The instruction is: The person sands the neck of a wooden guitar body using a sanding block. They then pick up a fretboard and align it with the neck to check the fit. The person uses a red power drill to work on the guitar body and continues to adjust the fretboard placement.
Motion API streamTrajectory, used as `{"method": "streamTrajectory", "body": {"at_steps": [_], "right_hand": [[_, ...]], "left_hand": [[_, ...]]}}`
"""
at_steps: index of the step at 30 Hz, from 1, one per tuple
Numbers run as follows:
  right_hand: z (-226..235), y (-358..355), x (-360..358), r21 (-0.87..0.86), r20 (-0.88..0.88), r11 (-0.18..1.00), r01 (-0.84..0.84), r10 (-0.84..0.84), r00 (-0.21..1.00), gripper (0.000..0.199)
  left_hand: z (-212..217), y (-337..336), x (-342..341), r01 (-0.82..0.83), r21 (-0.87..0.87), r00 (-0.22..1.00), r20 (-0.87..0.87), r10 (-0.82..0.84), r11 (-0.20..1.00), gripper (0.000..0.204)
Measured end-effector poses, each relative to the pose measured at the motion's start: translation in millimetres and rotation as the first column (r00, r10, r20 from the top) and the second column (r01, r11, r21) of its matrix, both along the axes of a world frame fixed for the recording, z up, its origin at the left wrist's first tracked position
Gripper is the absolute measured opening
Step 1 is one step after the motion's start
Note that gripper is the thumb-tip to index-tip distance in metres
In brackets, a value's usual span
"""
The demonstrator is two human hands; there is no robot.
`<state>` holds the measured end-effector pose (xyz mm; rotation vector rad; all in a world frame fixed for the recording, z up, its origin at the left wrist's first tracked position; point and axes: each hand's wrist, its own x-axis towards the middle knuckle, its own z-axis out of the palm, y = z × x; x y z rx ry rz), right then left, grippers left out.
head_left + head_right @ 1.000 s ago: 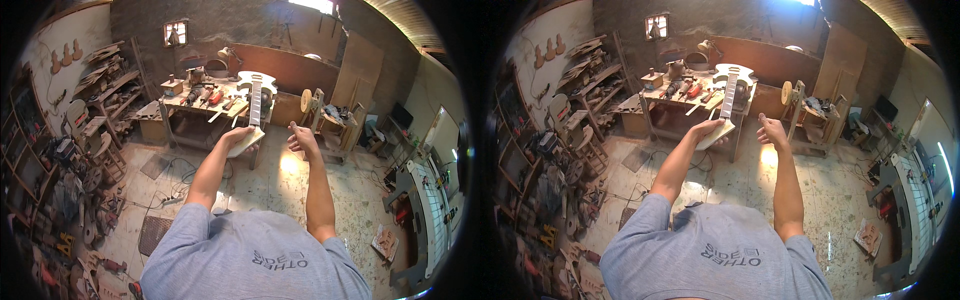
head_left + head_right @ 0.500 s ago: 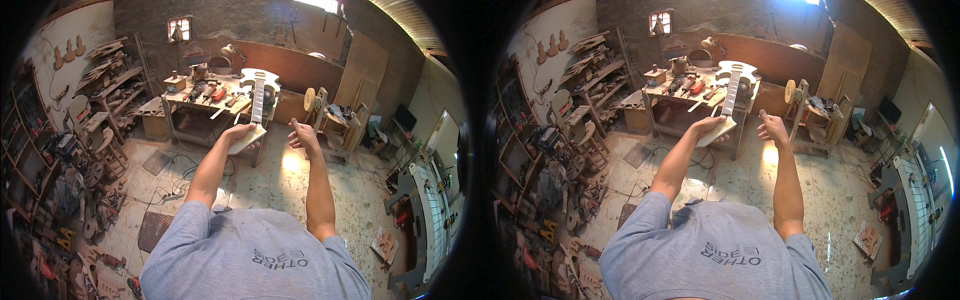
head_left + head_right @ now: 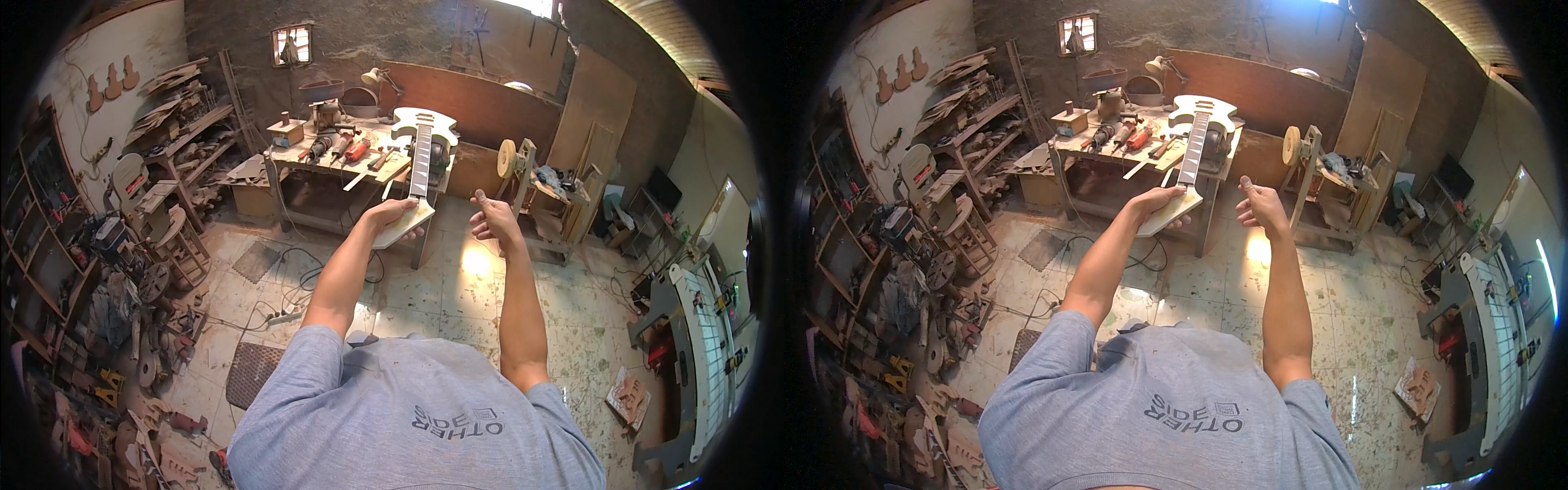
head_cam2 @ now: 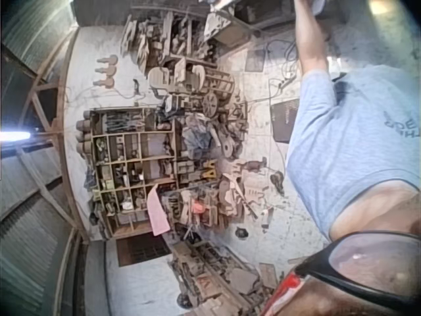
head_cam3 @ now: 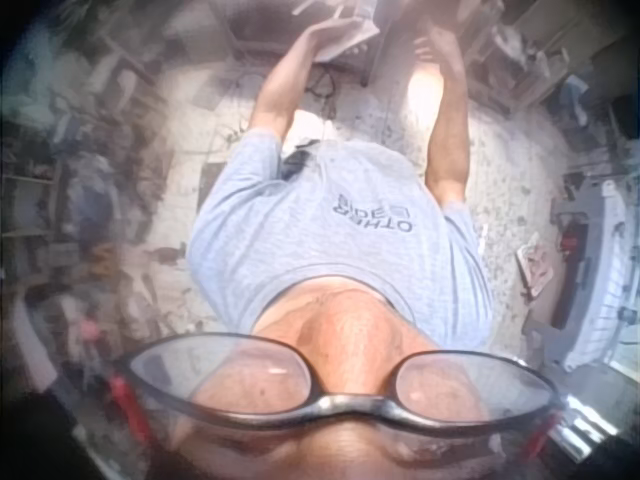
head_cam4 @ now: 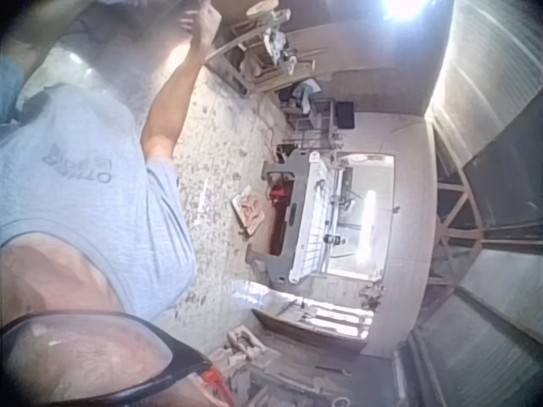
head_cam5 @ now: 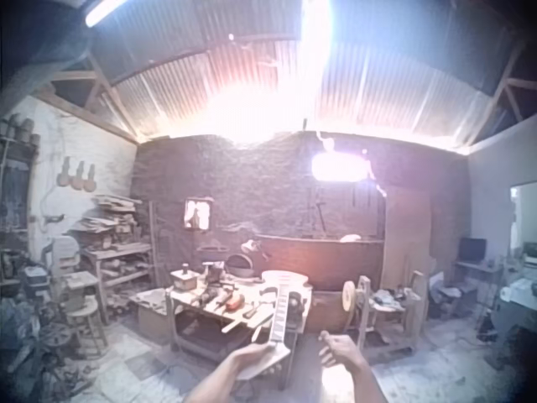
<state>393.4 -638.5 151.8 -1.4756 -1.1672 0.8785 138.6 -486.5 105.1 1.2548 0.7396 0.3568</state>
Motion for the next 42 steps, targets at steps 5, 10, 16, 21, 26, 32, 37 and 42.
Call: {"method": "streamTrajectory", "body": {"at_steps": [5, 10, 16, 21, 26, 32, 37, 42], "right_hand": [[2, 2, -2, -0.012, 0.002, 1.000, -0.001, 0.001, 1.000, 0.083], [1, 12, -2, -0.038, -0.002, 0.999, -0.013, 0.013, 1.000, 0.081], [-7, 36, 1, -0.094, -0.023, 0.995, -0.038, 0.036, 0.999, 0.079], [-19, 61, -3, -0.177, -0.111, 0.980, -0.091, 0.072, 0.991, 0.075], [-27, 123, -12, -0.181, -0.076, 0.983, -0.041, 0.027, 0.997, 0.063], [-24, 267, 34, 0.328, 0.557, 0.937, 0.121, -0.295, 0.776, 0.040], [-11, 382, 89, 0.174, 0.771, 0.984, 0.043, -0.163, 0.616, 0.045], [-7, 453, 93, 0.029, 0.860, 0.997, 0.066, -0.059, 0.506, 0.060]], "left_hand": [[-2, 2, -2, -0.005, -0.020, 1.000, -0.021, 0.005, 1.000, 0.042], [1, 1, -2, -0.009, -0.027, 1.000, -0.007, 0.008, 1.000, 0.043], [5, -6, 2, -0.023, -0.033, 0.999, -0.023, 0.022, 0.999, 0.047], [12, -4, -1, -0.019, -0.055, 0.999, -0.046, 0.017, 0.998, 0.050], [-12, 6, -4, -0.019, -0.088, 1.000, -0.019, 0.017, 0.996, 0.050], [-16, 3, -5, 0.023, -0.122, 0.999, -0.046, -0.029, 0.992, 0.051], [6, -9, 3, 0.063, -0.152, 0.983, -0.162, -0.087, 0.986, 0.049], [1, -11, -6, 0.029, -0.253, 0.991, -0.121, -0.061, 0.967, 0.052]]}}
